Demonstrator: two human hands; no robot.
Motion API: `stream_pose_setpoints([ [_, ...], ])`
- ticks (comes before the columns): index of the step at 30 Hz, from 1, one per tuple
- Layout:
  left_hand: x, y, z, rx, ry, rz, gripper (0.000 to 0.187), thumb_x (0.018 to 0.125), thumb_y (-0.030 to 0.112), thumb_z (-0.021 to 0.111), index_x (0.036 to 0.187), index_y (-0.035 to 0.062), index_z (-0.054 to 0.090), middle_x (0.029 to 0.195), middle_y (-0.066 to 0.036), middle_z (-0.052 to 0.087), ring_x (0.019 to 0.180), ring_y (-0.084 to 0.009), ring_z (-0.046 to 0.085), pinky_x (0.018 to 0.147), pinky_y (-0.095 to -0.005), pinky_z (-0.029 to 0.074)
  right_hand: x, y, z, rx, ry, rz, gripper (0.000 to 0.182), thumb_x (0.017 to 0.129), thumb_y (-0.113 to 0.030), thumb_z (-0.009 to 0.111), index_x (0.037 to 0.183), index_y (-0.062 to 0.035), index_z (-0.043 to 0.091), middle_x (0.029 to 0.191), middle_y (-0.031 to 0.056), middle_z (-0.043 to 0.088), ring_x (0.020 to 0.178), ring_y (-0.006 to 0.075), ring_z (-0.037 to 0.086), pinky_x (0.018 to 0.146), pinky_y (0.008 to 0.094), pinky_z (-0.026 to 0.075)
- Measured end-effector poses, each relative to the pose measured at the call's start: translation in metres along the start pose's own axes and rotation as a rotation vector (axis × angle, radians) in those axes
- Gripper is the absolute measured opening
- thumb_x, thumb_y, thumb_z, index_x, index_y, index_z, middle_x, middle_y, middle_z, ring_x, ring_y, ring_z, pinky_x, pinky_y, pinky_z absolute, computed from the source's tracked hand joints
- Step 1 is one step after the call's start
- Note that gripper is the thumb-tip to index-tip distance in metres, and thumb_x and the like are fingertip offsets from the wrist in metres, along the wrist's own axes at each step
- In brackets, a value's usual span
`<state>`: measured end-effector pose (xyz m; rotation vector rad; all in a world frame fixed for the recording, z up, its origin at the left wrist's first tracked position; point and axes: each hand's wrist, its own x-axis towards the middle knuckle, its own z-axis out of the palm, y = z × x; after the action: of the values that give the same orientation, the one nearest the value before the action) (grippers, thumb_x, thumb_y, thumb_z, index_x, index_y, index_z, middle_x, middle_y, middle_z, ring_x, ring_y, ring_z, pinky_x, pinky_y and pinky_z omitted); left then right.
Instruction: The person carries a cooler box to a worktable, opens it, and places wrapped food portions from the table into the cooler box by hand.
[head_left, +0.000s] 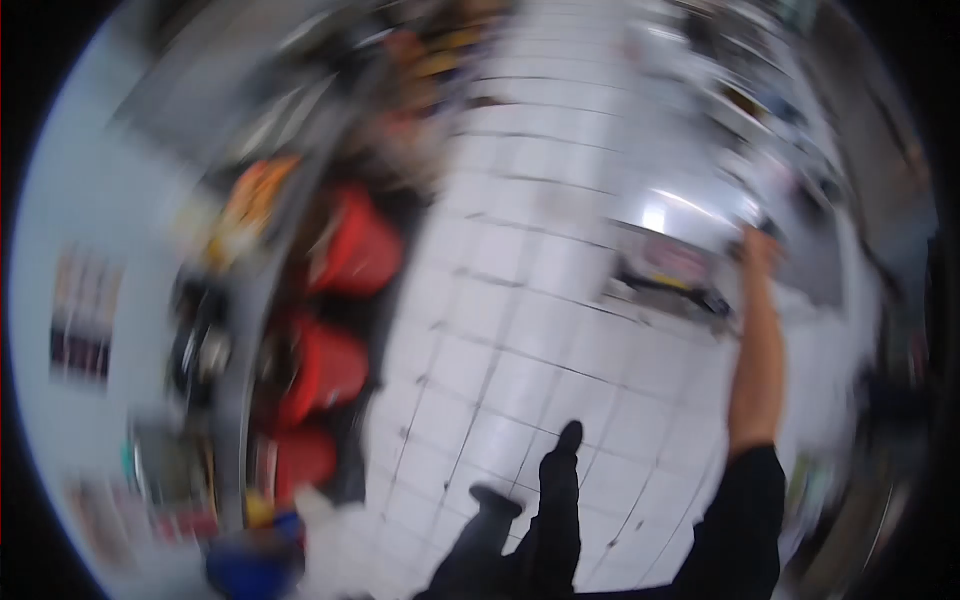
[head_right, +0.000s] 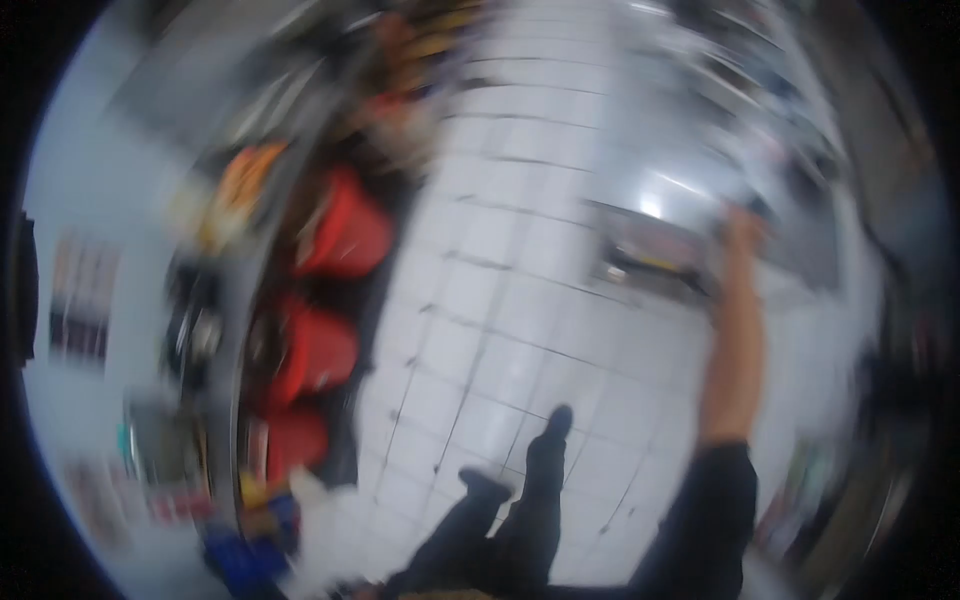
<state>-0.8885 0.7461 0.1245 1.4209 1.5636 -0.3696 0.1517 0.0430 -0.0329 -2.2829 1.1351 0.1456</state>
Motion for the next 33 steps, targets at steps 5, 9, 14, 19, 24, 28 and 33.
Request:
stream_pose_setpoints([
  [5,-0.101,-0.037,0.023,0.009,0.245,-0.287,0.043,0.096,0.034,0.067,0.131,0.0105,0.059,0.100,-0.014,0.068,0.064,-0.0198,0.063,0.050,-0.0327,0.050,0.046,-0.034,-0.006,-0.040,0.473,0.066,0.154,0.056,-0.078,0.081,0.151,0.0154,0.004,0.153,0.0402,0.028,0.142,0.0537,0.033,0.116,0.0622,0.028],
  [9,-0.142,-0.089,0.042,-0.112,0.301,-0.400,0.046,0.094,0.039,0.068,0.129,0.0096,0.059,0.100,-0.014,0.068,0.067,-0.0204,0.064,0.053,-0.0340,0.052,0.052,-0.062,0.054,-0.044,1.260,0.324,0.110,0.072,-0.083,0.062,0.142,0.0013,0.046,0.135,0.0420,0.048,0.131,0.0467,0.049,0.100,0.0708,0.039],
  [14,-0.172,-0.213,0.113,-0.264,0.278,-0.457,0.051,0.091,0.044,0.071,0.127,0.0084,0.060,0.100,-0.014,0.068,0.071,-0.0212,0.066,0.056,-0.0358,0.054,-0.292,0.143,0.175,0.178,0.359,-1.009,0.100,0.078,-0.066,0.068,0.145,0.0037,0.041,0.139,0.0363,0.049,0.132,0.0439,0.050,0.104,0.0607,0.041],
  [19,-0.186,-0.310,0.209,-0.491,0.175,-0.560,0.057,0.088,0.050,0.073,0.124,0.0073,0.061,0.101,-0.013,0.068,0.074,-0.0219,0.067,0.059,-0.0375,0.056,-0.658,0.418,0.267,-0.559,-0.946,-1.017,0.093,0.084,-0.049,0.073,0.148,0.0060,0.036,0.142,0.0306,0.050,0.132,0.0412,0.051,0.108,0.0505,0.042],
  [24,-0.187,-0.417,0.224,-0.916,0.113,-0.694,0.063,0.086,0.056,0.075,0.122,0.0062,0.062,0.101,-0.013,0.068,0.078,-0.0226,0.069,0.062,-0.0392,0.057,-1.043,0.462,0.252,-0.706,-1.449,-1.707,0.073,0.095,-0.040,0.067,0.145,0.0047,0.038,0.136,0.0304,0.054,0.124,0.0361,0.056,0.106,0.0454,0.044],
  [28,-0.188,-0.482,0.201,-1.547,0.789,-0.631,0.065,0.086,0.057,0.076,0.122,0.0051,0.062,0.096,-0.012,0.070,0.073,-0.0227,0.071,0.059,-0.0368,0.060,-1.301,0.485,0.149,-0.545,-1.813,-1.832,0.064,0.093,-0.032,0.070,0.141,-0.0005,0.041,0.090,0.0189,0.070,0.092,0.0333,0.067,0.087,0.0437,0.051],
  [33,-0.197,-0.515,0.155,-1.869,1.078,-0.630,0.071,0.085,0.057,0.076,0.132,0.0088,0.055,0.107,-0.017,0.067,0.086,-0.0246,0.071,0.073,-0.0389,0.061,-1.443,0.543,0.165,-0.864,-1.769,-2.203,0.067,0.091,-0.035,0.073,0.138,-0.0023,0.039,0.091,0.0213,0.071,0.093,0.0371,0.069,0.086,0.0465,0.052],
])
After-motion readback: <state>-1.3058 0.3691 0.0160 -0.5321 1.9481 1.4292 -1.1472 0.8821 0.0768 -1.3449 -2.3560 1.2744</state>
